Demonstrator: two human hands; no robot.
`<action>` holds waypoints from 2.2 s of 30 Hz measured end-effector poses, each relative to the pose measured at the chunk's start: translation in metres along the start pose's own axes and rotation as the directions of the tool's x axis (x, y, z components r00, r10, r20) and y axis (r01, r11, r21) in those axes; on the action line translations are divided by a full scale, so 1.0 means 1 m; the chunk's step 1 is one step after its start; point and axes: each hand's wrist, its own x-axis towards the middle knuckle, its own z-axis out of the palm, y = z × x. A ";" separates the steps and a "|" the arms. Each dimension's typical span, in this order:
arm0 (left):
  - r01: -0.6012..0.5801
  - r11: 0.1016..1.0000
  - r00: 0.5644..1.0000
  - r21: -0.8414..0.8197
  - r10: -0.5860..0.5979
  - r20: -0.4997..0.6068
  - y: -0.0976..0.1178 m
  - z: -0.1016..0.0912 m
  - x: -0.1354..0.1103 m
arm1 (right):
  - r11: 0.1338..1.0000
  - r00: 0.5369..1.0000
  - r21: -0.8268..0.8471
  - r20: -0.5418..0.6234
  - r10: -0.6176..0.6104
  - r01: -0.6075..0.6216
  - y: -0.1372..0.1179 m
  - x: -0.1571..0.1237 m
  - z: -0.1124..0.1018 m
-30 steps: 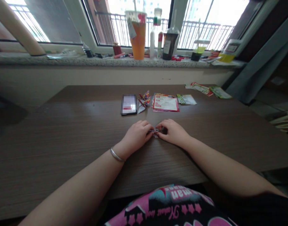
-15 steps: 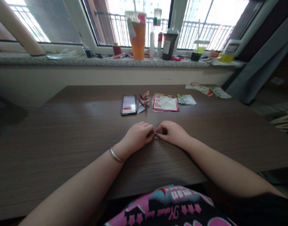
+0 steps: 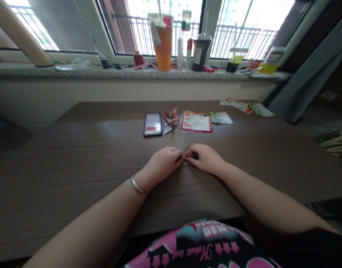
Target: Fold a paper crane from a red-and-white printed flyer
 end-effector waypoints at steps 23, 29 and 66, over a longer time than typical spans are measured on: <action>-0.088 0.996 0.996 0.012 0.087 0.029 0.001 0.000 -0.004 | 0.998 0.999 0.043 -0.018 0.041 -0.040 0.002 0.002 0.003; -0.107 0.994 0.994 -0.037 0.108 0.026 0.003 -0.005 -0.005 | 0.994 0.999 0.102 -0.039 0.036 -0.032 0.005 0.003 0.001; -0.082 0.993 0.990 -0.082 0.071 -0.123 -0.014 0.006 -0.002 | 0.972 0.992 -0.207 -0.019 -0.121 0.115 -0.003 0.000 0.000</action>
